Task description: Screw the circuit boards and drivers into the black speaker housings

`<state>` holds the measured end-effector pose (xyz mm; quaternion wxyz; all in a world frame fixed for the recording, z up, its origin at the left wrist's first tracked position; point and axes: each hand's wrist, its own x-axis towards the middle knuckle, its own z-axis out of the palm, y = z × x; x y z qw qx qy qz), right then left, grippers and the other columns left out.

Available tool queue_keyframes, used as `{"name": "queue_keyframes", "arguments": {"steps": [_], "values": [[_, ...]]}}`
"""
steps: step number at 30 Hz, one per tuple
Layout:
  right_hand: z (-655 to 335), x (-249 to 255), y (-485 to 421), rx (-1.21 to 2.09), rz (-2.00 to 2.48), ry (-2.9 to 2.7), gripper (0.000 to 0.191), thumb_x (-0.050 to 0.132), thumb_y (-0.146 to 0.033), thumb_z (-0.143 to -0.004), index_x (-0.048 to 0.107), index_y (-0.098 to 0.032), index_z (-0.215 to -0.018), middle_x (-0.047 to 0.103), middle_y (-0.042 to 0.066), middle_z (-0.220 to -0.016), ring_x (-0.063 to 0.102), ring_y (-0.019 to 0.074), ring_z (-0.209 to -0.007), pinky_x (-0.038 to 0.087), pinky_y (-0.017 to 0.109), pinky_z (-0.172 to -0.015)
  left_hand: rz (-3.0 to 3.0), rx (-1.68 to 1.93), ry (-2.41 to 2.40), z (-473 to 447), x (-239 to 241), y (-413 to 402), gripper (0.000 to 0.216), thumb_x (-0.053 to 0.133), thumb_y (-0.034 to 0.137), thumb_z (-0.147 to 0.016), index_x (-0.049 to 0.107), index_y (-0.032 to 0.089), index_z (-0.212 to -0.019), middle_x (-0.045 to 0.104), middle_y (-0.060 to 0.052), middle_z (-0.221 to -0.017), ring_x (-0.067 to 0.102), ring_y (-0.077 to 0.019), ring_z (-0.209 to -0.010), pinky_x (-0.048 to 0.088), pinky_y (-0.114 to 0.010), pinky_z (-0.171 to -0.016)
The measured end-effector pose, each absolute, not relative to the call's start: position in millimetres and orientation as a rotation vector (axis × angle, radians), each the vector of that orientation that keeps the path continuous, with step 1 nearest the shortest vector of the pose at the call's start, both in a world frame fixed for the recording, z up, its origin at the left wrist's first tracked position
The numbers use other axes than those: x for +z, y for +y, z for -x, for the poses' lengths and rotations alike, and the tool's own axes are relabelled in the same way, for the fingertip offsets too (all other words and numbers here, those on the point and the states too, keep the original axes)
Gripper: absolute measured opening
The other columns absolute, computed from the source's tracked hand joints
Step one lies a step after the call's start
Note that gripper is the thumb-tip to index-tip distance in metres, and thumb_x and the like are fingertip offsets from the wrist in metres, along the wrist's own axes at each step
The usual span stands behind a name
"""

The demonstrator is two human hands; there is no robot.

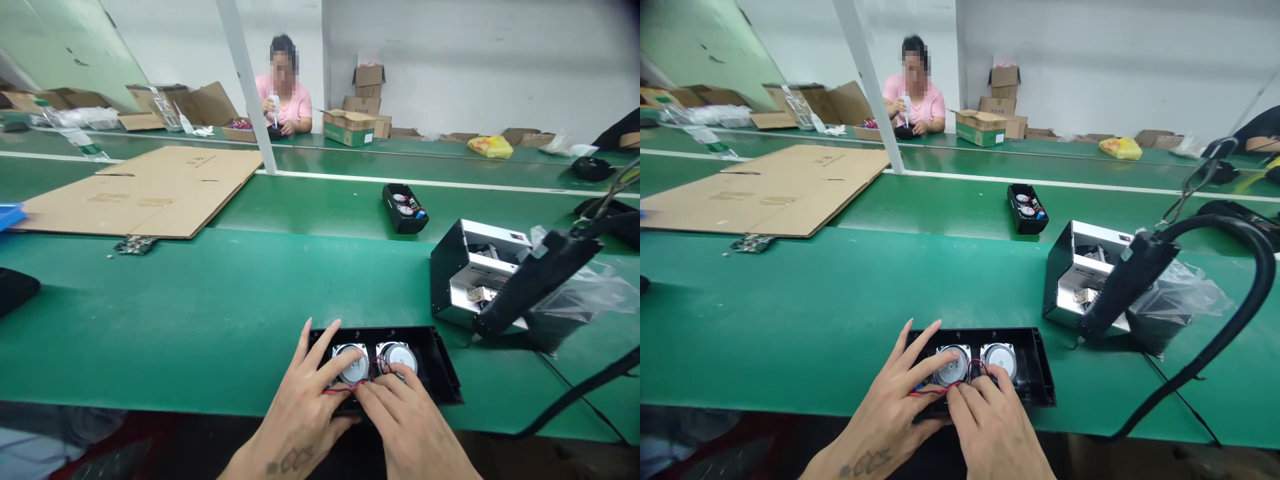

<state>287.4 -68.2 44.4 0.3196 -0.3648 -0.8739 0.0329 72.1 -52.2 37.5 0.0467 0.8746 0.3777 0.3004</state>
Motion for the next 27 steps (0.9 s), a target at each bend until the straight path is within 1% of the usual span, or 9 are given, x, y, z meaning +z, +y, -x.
{"name": "queue_keyframes", "arguments": {"steps": [4,8,11,13,17,21,22,24,27], "values": [[-292,51,-66,0.135,0.921,-2.336,0.041,0.047,0.003,-0.093,0.071,-0.017,-0.119,0.082,0.003,-0.094,0.074,0.0198,-0.083,0.048,0.042,-0.101,-2.690,0.852,1.092,-70,43,-49,0.018,0.091,0.024,-0.087,0.081,0.020,-0.102,0.078,-0.009,-0.135,0.051,-0.0461,-0.154,0.023,-0.082,-0.132],[-297,52,-63,0.327,0.966,-2.343,0.039,0.051,0.003,-0.094,0.073,-0.019,-0.117,0.082,0.002,-0.096,0.075,0.0186,-0.084,0.051,0.041,-0.102,-2.668,0.786,1.108,-69,46,-49,0.019,0.091,0.025,-0.087,0.081,0.020,-0.103,0.077,-0.008,-0.137,0.050,-0.0459,-0.154,0.024,-0.080,-0.132],[-299,50,-61,0.450,1.026,-2.325,0.043,0.051,0.003,-0.091,0.075,-0.020,-0.118,0.083,0.004,-0.098,0.076,0.0193,-0.086,0.054,0.042,-0.103,-2.644,0.747,1.128,-70,46,-50,0.020,0.091,0.026,-0.088,0.081,0.021,-0.105,0.076,-0.007,-0.137,0.048,-0.0453,-0.156,0.024,-0.079,-0.132],[-299,51,-60,0.516,1.066,-2.308,0.046,0.050,0.004,-0.089,0.076,-0.022,-0.118,0.083,0.003,-0.097,0.078,0.0195,-0.086,0.055,0.043,-0.104,-2.638,0.720,1.130,-70,46,-50,0.020,0.091,0.027,-0.088,0.081,0.021,-0.105,0.076,-0.006,-0.138,0.048,-0.0450,-0.156,0.024,-0.078,-0.132],[-298,61,-56,0.644,1.150,-2.271,0.046,0.057,0.003,-0.083,0.079,-0.028,-0.109,0.085,-0.002,-0.094,0.078,0.0192,-0.081,0.058,0.042,-0.101,-2.642,0.699,1.112,-68,46,-47,0.021,0.092,0.029,-0.087,0.080,0.022,-0.103,0.076,-0.004,-0.138,0.047,-0.0457,-0.156,0.024,-0.079,-0.130],[-298,72,-52,0.644,1.176,-2.252,0.042,0.061,0.003,-0.078,0.078,-0.029,-0.099,0.086,-0.002,-0.094,0.076,0.0184,-0.072,0.061,0.039,-0.095,-2.644,0.707,1.106,-68,48,-43,0.022,0.090,0.031,-0.090,0.080,0.023,-0.108,0.078,-0.005,-0.133,0.047,-0.0466,-0.156,0.028,-0.078,-0.128],[-298,74,-51,0.632,1.169,-2.269,0.042,0.061,0.003,-0.077,0.078,-0.028,-0.099,0.085,-0.002,-0.095,0.075,0.0188,-0.073,0.061,0.040,-0.095,-2.639,0.701,1.105,-68,49,-42,0.021,0.090,0.030,-0.089,0.080,0.023,-0.106,0.079,-0.005,-0.131,0.048,-0.0471,-0.155,0.029,-0.078,-0.127],[-298,77,-51,0.597,1.158,-2.346,0.043,0.058,0.005,-0.078,0.076,-0.026,-0.101,0.085,0.001,-0.097,0.077,0.0209,-0.080,0.059,0.044,-0.101,-2.623,0.674,1.106,-68,49,-40,0.019,0.092,0.029,-0.087,0.079,0.024,-0.100,0.079,-0.004,-0.129,0.049,-0.0480,-0.154,0.030,-0.079,-0.125],[-297,82,-51,0.566,1.150,-2.507,0.048,0.051,0.010,-0.078,0.075,-0.022,-0.102,0.083,0.003,-0.094,0.077,0.0252,-0.091,0.055,0.052,-0.108,-2.628,0.718,1.084,-68,46,-41,0.025,0.095,0.030,-0.083,0.078,0.022,-0.099,0.079,-0.004,-0.129,0.049,-0.0491,-0.153,0.030,-0.078,-0.125]]}}
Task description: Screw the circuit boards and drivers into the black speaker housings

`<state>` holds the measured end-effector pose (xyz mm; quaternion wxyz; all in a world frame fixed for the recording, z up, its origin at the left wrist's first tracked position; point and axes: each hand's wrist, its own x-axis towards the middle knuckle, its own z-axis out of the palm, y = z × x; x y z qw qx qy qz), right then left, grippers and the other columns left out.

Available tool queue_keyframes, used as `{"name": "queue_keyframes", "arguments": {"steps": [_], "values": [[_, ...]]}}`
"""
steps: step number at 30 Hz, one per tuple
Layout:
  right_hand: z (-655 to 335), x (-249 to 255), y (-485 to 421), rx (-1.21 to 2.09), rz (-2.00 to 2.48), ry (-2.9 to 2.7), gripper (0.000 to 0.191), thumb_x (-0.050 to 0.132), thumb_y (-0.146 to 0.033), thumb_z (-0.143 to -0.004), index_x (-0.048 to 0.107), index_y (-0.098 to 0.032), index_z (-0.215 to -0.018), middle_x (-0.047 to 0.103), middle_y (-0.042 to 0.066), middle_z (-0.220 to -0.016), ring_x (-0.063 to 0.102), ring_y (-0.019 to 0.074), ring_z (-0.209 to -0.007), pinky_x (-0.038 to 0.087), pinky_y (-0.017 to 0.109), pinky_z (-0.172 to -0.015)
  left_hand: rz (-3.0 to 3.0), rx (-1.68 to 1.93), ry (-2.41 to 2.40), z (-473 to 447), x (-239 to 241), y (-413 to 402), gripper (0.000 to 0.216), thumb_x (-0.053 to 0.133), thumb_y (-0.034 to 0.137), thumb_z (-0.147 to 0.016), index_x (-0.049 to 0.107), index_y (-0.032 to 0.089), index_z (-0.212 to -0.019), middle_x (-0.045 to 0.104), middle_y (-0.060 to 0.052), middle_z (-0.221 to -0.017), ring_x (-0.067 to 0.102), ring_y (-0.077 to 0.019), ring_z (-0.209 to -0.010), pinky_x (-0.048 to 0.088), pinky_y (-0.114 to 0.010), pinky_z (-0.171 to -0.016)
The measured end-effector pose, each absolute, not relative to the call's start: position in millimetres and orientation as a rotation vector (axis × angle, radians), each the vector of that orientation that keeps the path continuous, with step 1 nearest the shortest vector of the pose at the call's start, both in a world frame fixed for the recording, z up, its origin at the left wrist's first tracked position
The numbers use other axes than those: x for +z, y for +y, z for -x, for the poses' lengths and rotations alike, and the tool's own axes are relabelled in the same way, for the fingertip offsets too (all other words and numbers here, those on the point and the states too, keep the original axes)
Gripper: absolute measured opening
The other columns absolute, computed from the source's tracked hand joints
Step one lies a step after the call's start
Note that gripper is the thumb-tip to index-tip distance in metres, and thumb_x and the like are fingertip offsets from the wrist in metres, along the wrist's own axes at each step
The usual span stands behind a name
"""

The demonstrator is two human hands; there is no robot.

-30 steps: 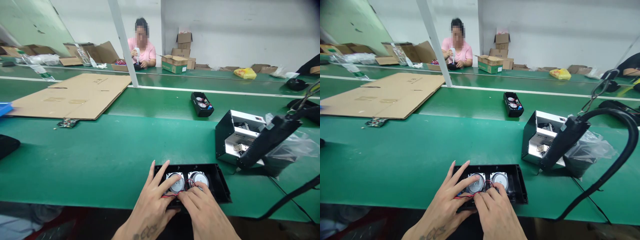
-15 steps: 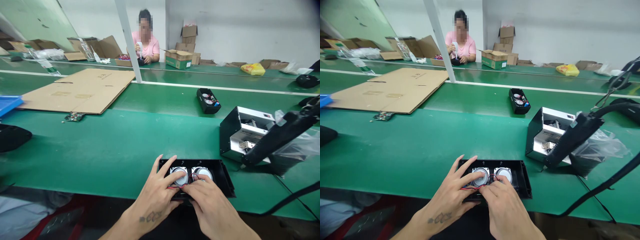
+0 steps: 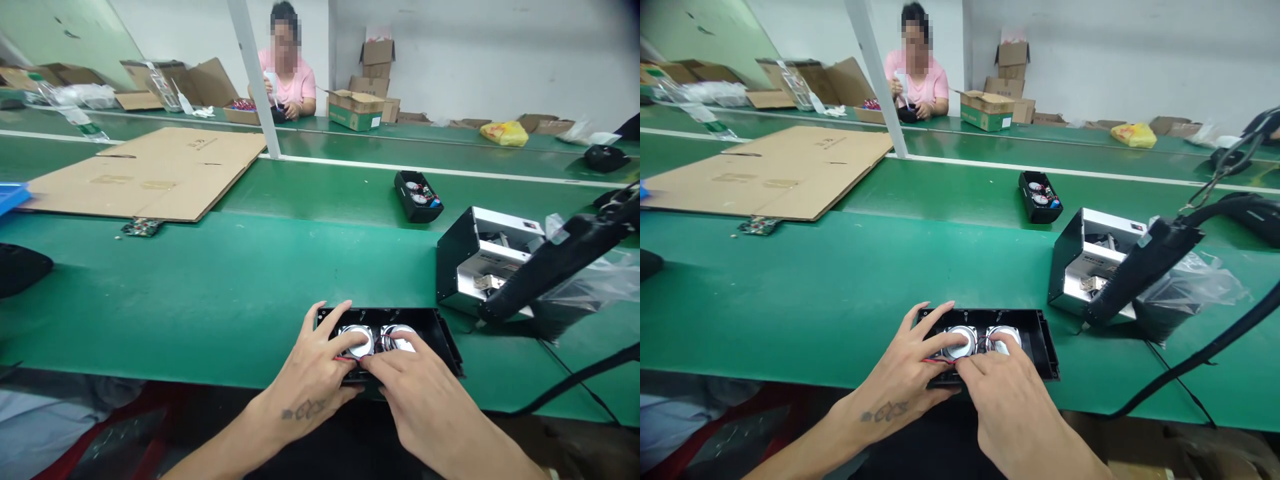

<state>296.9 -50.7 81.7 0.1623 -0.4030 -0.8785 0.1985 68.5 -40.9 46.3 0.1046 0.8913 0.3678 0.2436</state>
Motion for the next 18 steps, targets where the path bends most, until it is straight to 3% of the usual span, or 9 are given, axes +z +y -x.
{"name": "queue_keyframes", "arguments": {"steps": [6,12,18], "values": [[-301,79,-51,0.767,1.182,-2.341,0.052,0.057,0.005,-0.080,0.079,-0.027,-0.115,0.086,0.003,-0.110,0.080,0.0230,-0.097,0.058,0.043,-0.105,-2.634,0.822,1.071,-67,36,-45,0.020,0.086,0.031,-0.094,0.075,0.021,-0.108,0.078,-0.006,-0.129,0.046,-0.0467,-0.157,0.025,-0.077,-0.130],[-300,66,-57,0.765,1.116,-2.291,0.052,0.048,0.005,-0.087,0.077,-0.024,-0.119,0.086,0.003,-0.110,0.082,0.0214,-0.099,0.052,0.048,-0.115,-2.595,0.885,1.059,-68,35,-47,0.020,0.087,0.025,-0.092,0.073,0.020,-0.106,0.079,-0.006,-0.124,0.045,-0.0449,-0.158,0.021,-0.076,-0.132],[-298,64,-58,0.739,1.089,-2.290,0.049,0.049,0.003,-0.088,0.079,-0.025,-0.116,0.086,0.002,-0.096,0.080,0.0209,-0.084,0.054,0.048,-0.106,-2.562,0.873,1.092,-70,35,-48,0.017,0.088,0.028,-0.092,0.074,0.024,-0.103,0.079,-0.001,-0.122,0.047,-0.0423,-0.157,0.017,-0.071,-0.134]]}}
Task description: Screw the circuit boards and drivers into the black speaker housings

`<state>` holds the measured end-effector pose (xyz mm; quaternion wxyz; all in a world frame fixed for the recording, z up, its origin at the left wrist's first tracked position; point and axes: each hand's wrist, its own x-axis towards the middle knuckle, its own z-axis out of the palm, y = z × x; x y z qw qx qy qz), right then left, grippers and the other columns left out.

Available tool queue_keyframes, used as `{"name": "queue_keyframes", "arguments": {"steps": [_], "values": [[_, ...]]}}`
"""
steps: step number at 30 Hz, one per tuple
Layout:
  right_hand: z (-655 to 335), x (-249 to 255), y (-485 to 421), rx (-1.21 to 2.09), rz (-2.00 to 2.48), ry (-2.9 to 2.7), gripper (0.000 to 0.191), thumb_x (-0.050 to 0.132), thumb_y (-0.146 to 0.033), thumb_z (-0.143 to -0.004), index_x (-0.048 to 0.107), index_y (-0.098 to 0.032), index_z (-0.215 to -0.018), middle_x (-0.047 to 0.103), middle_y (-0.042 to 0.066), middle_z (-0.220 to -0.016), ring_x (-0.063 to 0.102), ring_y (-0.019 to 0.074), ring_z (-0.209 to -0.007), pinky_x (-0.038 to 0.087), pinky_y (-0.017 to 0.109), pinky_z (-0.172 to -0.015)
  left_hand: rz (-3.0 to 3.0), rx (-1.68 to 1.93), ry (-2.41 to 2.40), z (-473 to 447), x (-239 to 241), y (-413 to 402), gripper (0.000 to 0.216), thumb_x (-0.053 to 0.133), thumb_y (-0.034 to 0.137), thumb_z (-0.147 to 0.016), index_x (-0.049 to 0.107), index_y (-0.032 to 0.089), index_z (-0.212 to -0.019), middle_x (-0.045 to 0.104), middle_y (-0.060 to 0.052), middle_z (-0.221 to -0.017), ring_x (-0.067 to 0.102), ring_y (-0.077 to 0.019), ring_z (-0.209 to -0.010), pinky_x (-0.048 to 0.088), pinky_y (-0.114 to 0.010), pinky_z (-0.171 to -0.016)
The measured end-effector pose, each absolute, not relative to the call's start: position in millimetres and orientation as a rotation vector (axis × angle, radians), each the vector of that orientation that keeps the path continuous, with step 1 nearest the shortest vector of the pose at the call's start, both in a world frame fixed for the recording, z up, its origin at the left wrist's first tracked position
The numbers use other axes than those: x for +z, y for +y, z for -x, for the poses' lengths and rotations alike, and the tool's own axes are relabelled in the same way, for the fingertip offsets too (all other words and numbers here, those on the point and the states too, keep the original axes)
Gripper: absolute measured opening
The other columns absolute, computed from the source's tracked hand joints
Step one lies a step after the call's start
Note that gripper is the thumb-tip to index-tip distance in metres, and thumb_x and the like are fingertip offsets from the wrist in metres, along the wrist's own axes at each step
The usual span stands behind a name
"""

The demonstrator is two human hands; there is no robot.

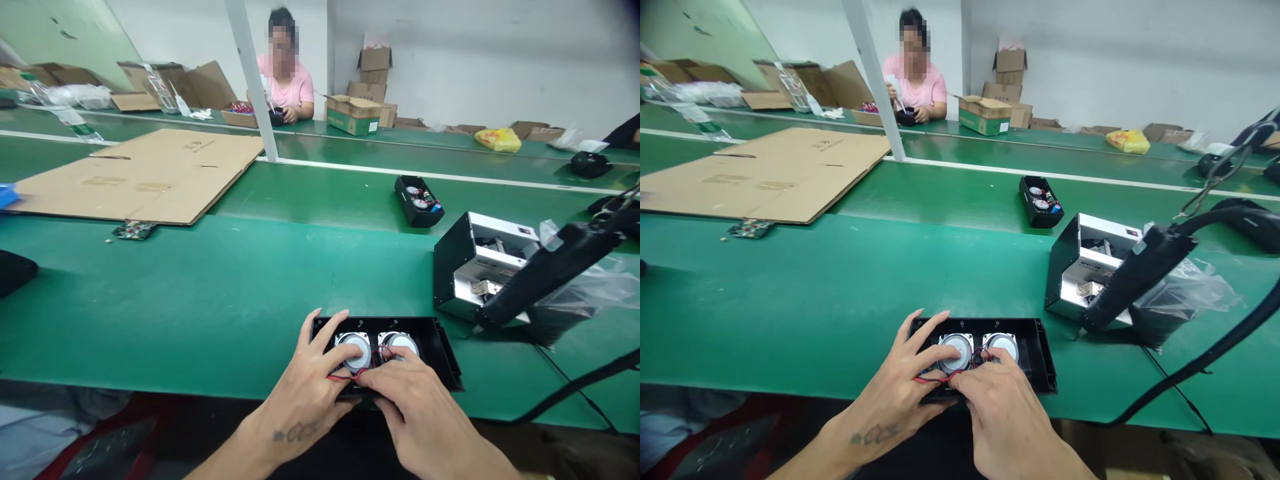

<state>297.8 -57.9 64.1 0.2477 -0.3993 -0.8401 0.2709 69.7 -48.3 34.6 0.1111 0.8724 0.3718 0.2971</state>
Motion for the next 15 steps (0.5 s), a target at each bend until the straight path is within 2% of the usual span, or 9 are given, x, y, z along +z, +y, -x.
{"name": "queue_keyframes", "arguments": {"steps": [4,11,15], "values": [[-295,59,-60,0.686,1.069,-2.247,0.046,0.049,0.001,-0.090,0.078,-0.026,-0.114,0.085,0.001,-0.096,0.080,0.0188,-0.081,0.052,0.045,-0.106,-2.593,0.908,1.098,-70,31,-49,0.017,0.087,0.028,-0.093,0.074,0.024,-0.102,0.079,0.001,-0.123,0.047,-0.0407,-0.157,0.014,-0.068,-0.135],[-291,46,-66,0.486,1.036,-2.241,0.044,0.046,0.004,-0.093,0.072,-0.023,-0.116,0.084,-0.002,-0.098,0.079,0.0144,-0.083,0.039,0.039,-0.120,-2.574,0.918,1.116,-71,27,-50,0.016,0.088,0.030,-0.092,0.074,0.024,-0.095,0.080,0.001,-0.120,0.048,-0.0392,-0.156,0.011,-0.062,-0.135],[-293,57,-61,0.316,1.042,-2.338,0.042,0.050,0.003,-0.091,0.071,-0.019,-0.120,0.080,0.000,-0.095,0.075,0.0185,-0.085,0.031,0.047,-0.124,-2.503,0.831,1.102,-69,36,-37,0.019,0.092,0.037,-0.088,0.078,0.027,-0.096,0.081,0.001,-0.119,0.051,-0.0417,-0.154,0.017,-0.066,-0.130]]}}
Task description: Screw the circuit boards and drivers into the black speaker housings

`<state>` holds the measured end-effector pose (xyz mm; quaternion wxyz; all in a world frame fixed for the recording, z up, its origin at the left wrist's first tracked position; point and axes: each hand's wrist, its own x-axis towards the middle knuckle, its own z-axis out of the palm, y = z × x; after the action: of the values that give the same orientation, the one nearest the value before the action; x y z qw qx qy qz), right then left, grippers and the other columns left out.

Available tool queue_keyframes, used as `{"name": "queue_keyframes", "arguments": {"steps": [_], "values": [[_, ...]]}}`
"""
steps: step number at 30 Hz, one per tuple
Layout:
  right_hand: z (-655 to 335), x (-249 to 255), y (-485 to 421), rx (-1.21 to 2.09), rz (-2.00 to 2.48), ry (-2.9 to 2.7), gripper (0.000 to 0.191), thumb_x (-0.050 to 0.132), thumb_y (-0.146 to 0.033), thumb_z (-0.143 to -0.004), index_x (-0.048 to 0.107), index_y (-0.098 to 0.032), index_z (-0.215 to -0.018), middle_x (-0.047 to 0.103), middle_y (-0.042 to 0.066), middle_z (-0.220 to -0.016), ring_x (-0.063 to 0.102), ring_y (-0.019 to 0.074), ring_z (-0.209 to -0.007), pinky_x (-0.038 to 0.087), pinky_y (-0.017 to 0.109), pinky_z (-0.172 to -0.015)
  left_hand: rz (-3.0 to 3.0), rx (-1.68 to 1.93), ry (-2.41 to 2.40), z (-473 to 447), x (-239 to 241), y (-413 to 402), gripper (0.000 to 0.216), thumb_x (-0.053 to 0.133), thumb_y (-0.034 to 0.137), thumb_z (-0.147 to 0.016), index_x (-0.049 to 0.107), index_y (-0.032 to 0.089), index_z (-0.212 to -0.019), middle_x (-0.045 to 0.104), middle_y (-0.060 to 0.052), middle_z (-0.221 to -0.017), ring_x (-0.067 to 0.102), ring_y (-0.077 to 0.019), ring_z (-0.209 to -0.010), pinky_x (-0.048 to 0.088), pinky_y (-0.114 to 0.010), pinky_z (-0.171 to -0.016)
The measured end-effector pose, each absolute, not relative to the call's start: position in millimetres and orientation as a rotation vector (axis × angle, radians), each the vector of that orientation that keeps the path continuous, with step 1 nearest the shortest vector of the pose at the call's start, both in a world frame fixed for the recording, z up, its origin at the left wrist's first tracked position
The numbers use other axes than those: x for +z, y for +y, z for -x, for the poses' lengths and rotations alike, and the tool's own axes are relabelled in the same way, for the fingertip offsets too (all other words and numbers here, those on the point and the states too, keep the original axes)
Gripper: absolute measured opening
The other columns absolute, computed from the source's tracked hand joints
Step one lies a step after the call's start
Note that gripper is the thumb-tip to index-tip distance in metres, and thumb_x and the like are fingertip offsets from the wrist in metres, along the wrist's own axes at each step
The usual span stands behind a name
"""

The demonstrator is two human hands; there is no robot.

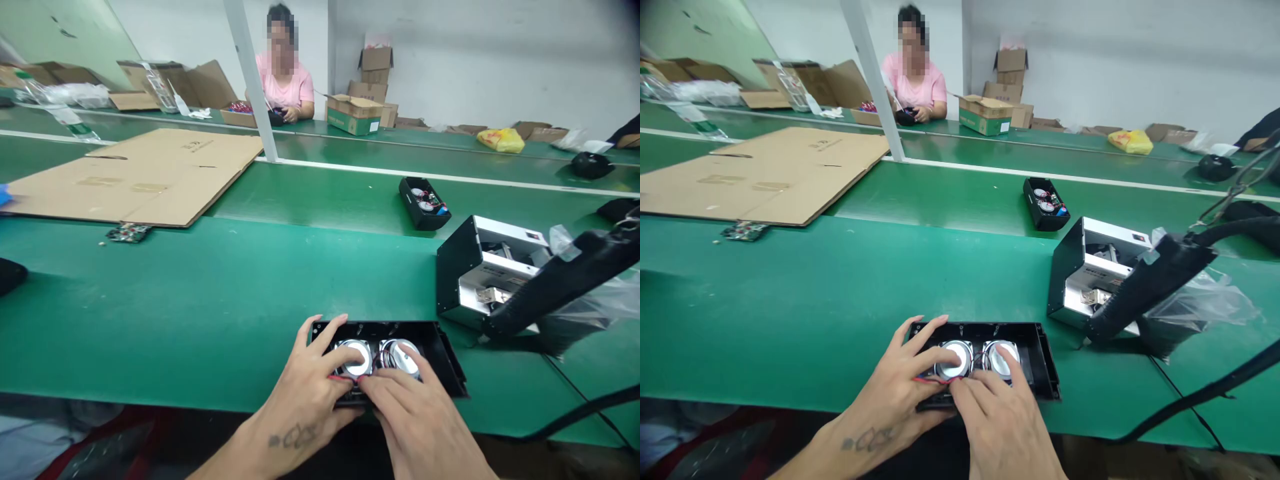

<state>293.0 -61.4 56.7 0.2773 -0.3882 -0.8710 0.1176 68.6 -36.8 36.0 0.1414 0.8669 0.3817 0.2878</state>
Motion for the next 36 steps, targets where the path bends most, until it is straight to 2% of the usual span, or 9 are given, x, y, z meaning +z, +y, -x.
{"name": "queue_keyframes", "arguments": {"steps": [4,7,10,15,19,24,28,32,36], "values": [[-293,86,-33,0.453,1.185,-2.495,0.039,0.060,0.002,-0.084,0.073,-0.021,-0.113,0.077,0.002,-0.089,0.070,0.0224,-0.083,0.044,0.051,-0.110,-2.329,0.537,1.100,-65,61,-4,0.028,0.101,0.044,-0.074,0.082,0.029,-0.087,0.082,0.002,-0.122,0.054,-0.0470,-0.149,0.028,-0.067,-0.123],[-291,113,-1,0.767,1.418,-2.547,0.032,0.070,-0.006,-0.080,0.077,-0.024,-0.106,0.076,0.004,-0.090,0.069,0.0257,-0.090,0.051,0.038,-0.085,-2.172,0.427,1.101,-65,82,22,0.032,0.102,0.048,-0.071,0.080,0.025,-0.075,0.082,0.002,-0.121,0.063,-0.0412,-0.140,0.041,-0.051,-0.116],[-288,131,24,1.021,1.535,-2.531,0.019,0.072,-0.012,-0.077,0.075,-0.026,-0.089,0.072,0.001,-0.082,0.065,0.0229,-0.082,0.040,0.030,-0.062,-2.044,0.374,1.069,-65,96,38,0.044,0.101,0.046,-0.069,0.068,0.020,-0.058,0.081,0.001,-0.113,0.075,-0.0290,-0.114,0.051,-0.033,-0.090],[-286,133,35,1.182,1.367,-2.457,0.017,0.072,-0.012,-0.071,0.069,-0.026,-0.080,0.067,-0.005,-0.074,0.054,0.0159,-0.067,0.033,0.029,-0.057,-1.953,0.335,1.084,-66,103,41,0.049,0.100,0.042,-0.067,0.059,0.019,-0.052,0.079,0.004,-0.110,0.075,-0.0201,-0.096,0.046,-0.028,-0.068],[-286,128,33,1.154,1.305,-2.453,0.017,0.072,-0.010,-0.071,0.066,-0.025,-0.076,0.068,-0.007,-0.070,0.053,0.0143,-0.063,0.032,0.029,-0.056,-2.008,0.362,1.040,-65,99,41,0.049,0.098,0.043,-0.070,0.059,0.020,-0.051,0.079,0.003,-0.109,0.075,-0.0215,-0.098,0.045,-0.028,-0.066],[-285,122,31,1.026,1.306,-2.513,0.024,0.081,-0.013,-0.071,0.080,-0.028,-0.089,0.076,-0.004,-0.074,0.063,0.0182,-0.066,0.038,0.029,-0.059,-2.025,0.380,0.992,-63,96,43,0.046,0.096,0.045,-0.073,0.062,0.021,-0.052,0.079,0.004,-0.105,0.075,-0.0227,-0.105,0.046,-0.028,-0.070],[-283,120,30,0.988,1.307,-2.529,0.024,0.079,-0.012,-0.071,0.083,-0.028,-0.088,0.075,-0.002,-0.070,0.059,0.0172,-0.057,0.037,0.029,-0.055,-2.039,0.379,0.980,-63,96,43,0.047,0.097,0.045,-0.073,0.063,0.021,-0.052,0.080,0.004,-0.105,0.075,-0.0234,-0.108,0.046,-0.028,-0.074],[-280,123,31,1.048,1.370,-2.506,0.017,0.078,-0.014,-0.071,0.082,-0.027,-0.080,0.067,-0.003,-0.062,0.049,0.0149,-0.053,0.033,0.029,-0.053,-2.040,0.393,0.986,-63,95,42,0.045,0.099,0.042,-0.072,0.064,0.021,-0.053,0.079,0.004,-0.103,0.074,-0.0242,-0.113,0.047,-0.028,-0.081],[-278,122,31,1.043,1.403,-2.498,0.014,0.077,-0.012,-0.068,0.071,-0.025,-0.064,0.048,-0.006,-0.053,0.035,0.0118,-0.049,0.025,0.030,-0.050,-2.038,0.412,0.995,-64,94,40,0.042,0.100,0.037,-0.071,0.065,0.021,-0.053,0.079,0.004,-0.106,0.074,-0.0237,-0.112,0.050,-0.029,-0.085]]}}
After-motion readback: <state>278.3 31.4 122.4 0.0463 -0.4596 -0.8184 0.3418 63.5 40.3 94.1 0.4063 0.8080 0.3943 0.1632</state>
